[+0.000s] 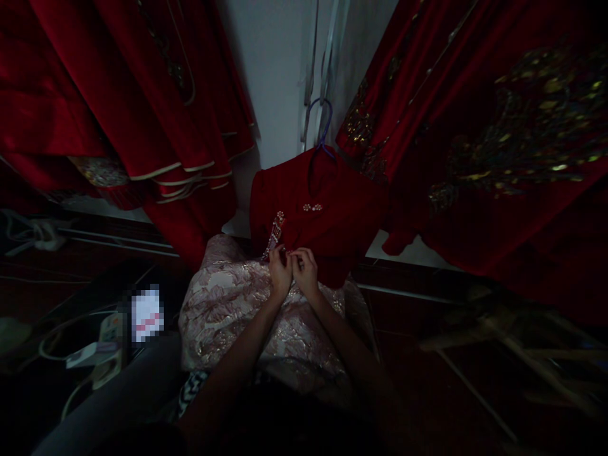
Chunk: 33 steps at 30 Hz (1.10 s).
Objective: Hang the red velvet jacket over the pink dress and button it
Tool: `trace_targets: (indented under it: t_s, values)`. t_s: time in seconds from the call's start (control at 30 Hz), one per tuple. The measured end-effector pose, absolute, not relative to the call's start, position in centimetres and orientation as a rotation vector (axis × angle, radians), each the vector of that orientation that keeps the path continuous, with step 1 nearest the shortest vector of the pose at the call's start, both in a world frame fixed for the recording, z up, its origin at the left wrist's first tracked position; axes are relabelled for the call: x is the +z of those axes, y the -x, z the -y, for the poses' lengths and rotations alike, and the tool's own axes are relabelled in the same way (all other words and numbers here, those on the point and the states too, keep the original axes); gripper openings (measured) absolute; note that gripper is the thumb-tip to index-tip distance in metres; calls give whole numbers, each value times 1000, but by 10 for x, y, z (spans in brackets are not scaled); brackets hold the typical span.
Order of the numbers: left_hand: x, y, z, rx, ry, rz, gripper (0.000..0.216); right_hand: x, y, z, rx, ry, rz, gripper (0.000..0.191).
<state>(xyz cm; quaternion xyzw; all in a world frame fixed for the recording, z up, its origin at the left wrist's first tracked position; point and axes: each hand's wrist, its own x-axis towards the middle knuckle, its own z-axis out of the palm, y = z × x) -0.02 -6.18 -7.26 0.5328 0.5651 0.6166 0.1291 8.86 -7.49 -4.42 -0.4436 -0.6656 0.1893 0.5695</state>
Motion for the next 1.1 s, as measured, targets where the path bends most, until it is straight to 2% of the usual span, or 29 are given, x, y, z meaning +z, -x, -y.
trace_targets:
  t_s: [0.43, 1.1]
  values:
    - [-67, -1, 64, 1845, -1431, -1546, 18, -41, -88, 74, 475, 1081, 1563, 24]
    - [-68, 1, 65, 1854, -1440, -1562, 22, -45, -88, 69, 460, 1116, 1616, 30]
